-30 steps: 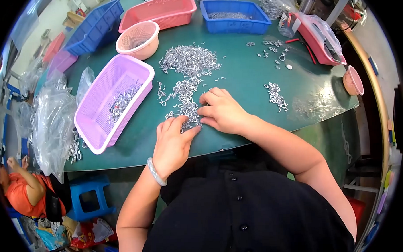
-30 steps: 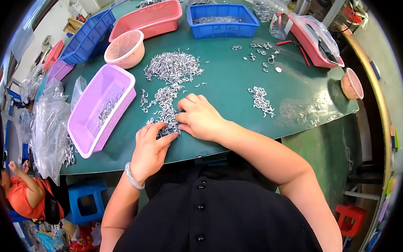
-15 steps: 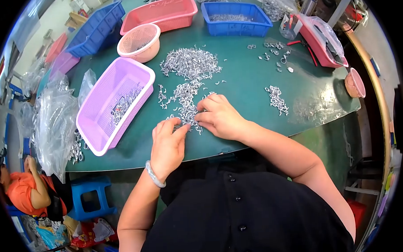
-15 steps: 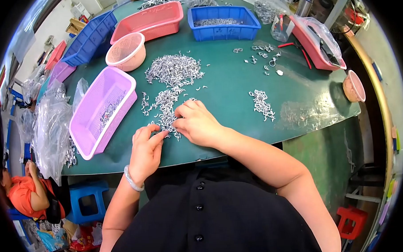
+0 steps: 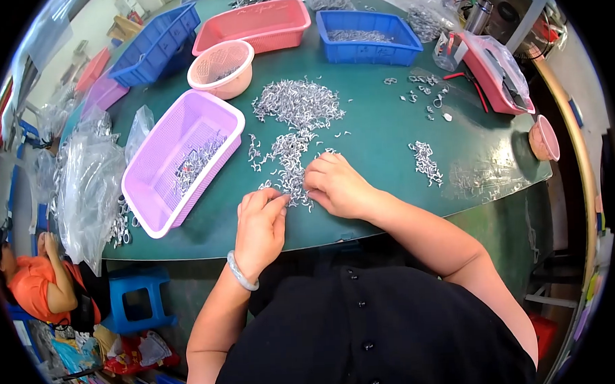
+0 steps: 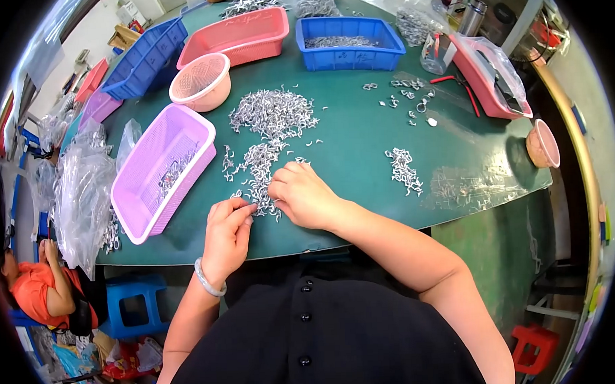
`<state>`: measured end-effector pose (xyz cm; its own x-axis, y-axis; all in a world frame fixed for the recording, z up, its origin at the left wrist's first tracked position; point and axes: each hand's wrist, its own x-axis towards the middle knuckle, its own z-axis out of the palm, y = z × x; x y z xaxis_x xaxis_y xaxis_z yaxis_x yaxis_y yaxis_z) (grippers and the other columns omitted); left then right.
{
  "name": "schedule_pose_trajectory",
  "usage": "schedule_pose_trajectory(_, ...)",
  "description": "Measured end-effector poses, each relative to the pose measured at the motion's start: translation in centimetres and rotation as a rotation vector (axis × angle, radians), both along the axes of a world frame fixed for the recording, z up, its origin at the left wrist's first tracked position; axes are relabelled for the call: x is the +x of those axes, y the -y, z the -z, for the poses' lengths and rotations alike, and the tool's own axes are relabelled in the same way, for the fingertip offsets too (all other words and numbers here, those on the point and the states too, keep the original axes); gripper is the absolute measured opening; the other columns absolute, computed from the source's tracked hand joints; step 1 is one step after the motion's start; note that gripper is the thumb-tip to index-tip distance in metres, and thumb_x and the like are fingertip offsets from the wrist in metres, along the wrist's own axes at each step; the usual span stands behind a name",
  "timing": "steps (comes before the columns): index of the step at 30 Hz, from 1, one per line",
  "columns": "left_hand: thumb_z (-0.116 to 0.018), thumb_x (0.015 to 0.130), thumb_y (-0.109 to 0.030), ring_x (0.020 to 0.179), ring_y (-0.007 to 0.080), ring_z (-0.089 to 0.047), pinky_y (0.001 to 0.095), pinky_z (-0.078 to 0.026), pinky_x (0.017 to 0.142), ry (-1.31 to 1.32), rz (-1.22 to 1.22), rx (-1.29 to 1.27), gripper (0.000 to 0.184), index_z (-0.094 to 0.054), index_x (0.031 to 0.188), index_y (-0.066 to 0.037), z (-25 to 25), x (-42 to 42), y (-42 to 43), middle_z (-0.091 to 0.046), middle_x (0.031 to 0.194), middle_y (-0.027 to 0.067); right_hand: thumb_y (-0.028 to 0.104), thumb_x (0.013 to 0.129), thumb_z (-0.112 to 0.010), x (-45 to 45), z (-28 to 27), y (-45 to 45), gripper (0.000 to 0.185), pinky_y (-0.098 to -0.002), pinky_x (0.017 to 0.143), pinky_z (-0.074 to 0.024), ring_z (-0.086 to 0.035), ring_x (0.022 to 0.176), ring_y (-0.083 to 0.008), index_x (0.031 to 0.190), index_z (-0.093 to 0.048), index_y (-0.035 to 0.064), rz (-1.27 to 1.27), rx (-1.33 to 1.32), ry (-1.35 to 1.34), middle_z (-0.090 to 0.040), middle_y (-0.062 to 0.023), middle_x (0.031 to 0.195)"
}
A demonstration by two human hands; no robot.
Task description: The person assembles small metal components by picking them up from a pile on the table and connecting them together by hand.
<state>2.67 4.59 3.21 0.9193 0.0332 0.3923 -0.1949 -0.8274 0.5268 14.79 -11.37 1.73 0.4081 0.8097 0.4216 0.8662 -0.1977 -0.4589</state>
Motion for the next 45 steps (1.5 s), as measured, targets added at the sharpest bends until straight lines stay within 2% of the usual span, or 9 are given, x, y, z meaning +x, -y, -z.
schedule_pose_trajectory(3,-0.054,0.074,0.001,0.087,0.0276,-0.051,0.034,-0.041,0.079,0.018,-0.008,-0.002,0.019,-0.063,0.09,-0.001,0.0,-0.2,0.0,-0.056,0.091,0.0105,0.007,0.067,-0.064,0.0,0.1,-0.2,0.008,-0.0345,0.076,-0.0369,-0.048,0.084,-0.0223,0.074,-0.061,0.0086,-0.052,0.032,0.035,-0.053,-0.0027,0.085)
schedule_pose_trajectory(6,-0.054,0.074,0.001,0.086,0.0275,-0.051,0.0342,-0.041,0.078,0.026,-0.02,-0.014,0.019,-0.063,0.09,-0.001,0.0,-0.3,-0.3,-0.056,0.091,0.0107,0.008,0.067,-0.064,0.0,-0.3,-0.6,0.008,-0.0345,0.075,-0.037,-0.048,0.083,-0.0219,0.075,-0.062,0.0091,-0.026,-0.044,0.008,-0.052,-0.0028,0.084)
schedule_pose_trajectory(14,-0.055,0.074,0.0,0.086,0.028,-0.051,0.036,-0.039,0.079,0.034,-0.027,-0.049,0.017,-0.062,0.09,-0.001,0.1,-0.6,-0.5,-0.057,0.089,0.0096,0.005,0.068,-0.059,0.1,-0.6,-1.2,0.004,-0.0344,0.075,-0.0368,-0.047,0.086,-0.0232,0.072,-0.058,0.0064,-0.073,-0.148,0.011,-0.052,-0.0043,0.086)
schedule_pose_trajectory(18,-0.055,0.074,0.001,0.085,0.0276,-0.051,0.0339,-0.041,0.077,0.022,-0.011,-0.041,0.017,-0.062,0.09,0.0,0.1,-0.5,-0.3,-0.057,0.089,0.0106,0.004,0.068,-0.058,0.0,-0.6,-1.0,0.005,-0.0347,0.076,-0.0364,-0.046,0.086,-0.0235,0.073,-0.059,0.006,-0.064,-0.16,0.029,-0.052,-0.0049,0.086)
schedule_pose_trajectory(27,-0.055,0.073,0.002,0.084,0.0279,-0.051,0.034,-0.041,0.076,0.006,0.012,-0.037,0.018,-0.062,0.09,0.0,0.4,-0.1,-0.4,-0.056,0.088,0.0106,0.011,0.069,-0.06,0.0,-0.3,-0.8,0.005,-0.0346,0.074,-0.0361,-0.046,0.085,-0.0228,0.074,-0.06,0.0077,-0.076,-0.105,0.04,-0.051,-0.0049,0.082)
schedule_pose_trajectory(33,-0.056,0.072,0.003,0.083,0.0279,-0.051,0.0337,-0.042,0.075,0.0,0.005,-0.035,0.019,-0.062,0.09,0.0,0.1,0.0,-1.0,-0.056,0.087,0.0107,0.006,0.069,-0.06,0.2,-0.5,-1.1,0.006,-0.0334,0.073,-0.0356,-0.047,0.082,-0.0227,0.073,-0.056,0.0073,-0.078,-0.136,-0.031,-0.051,-0.0042,0.083)
schedule_pose_trajectory(40,-0.056,0.071,0.001,0.082,0.0275,-0.051,0.0359,-0.04,0.077,-0.085,0.056,-0.036,0.019,-0.062,0.089,-0.002,-0.8,2.4,-2.0,-0.056,0.086,0.0095,0.005,0.068,-0.058,1.5,-0.6,-1.2,0.009,-0.0344,0.071,-0.0364,-0.048,0.075,-0.024,0.071,-0.051,0.0079,-0.109,-0.029,-0.168,-0.051,-0.004,0.071)
schedule_pose_trajectory(43,-0.057,0.07,0.001,0.081,0.0272,-0.051,0.0358,-0.04,0.075,-0.143,0.09,-0.041,0.019,-0.062,0.088,-0.002,-1.6,3.6,-2.4,-0.056,0.084,0.0087,0.007,0.067,-0.058,1.9,-0.5,-1.4,0.009,-0.0358,0.068,-0.0366,-0.049,0.075,-0.0245,0.071,-0.051,0.0089,-0.115,-0.08,-0.204,-0.052,-0.004,0.071)
schedule_pose_trajectory(45,-0.056,0.07,0.002,0.079,0.027,-0.051,0.035,-0.041,0.074,-0.179,0.116,-0.044,0.018,-0.062,0.088,-0.002,-2.1,4.1,-2.7,-0.056,0.083,0.0088,0.004,0.066,-0.058,2.1,-0.1,-1.8,0.011,-0.0364,0.068,-0.0374,-0.049,0.074,-0.0252,0.072,-0.051,0.0093,-0.087,0.013,-0.266,-0.052,-0.0039,0.069)
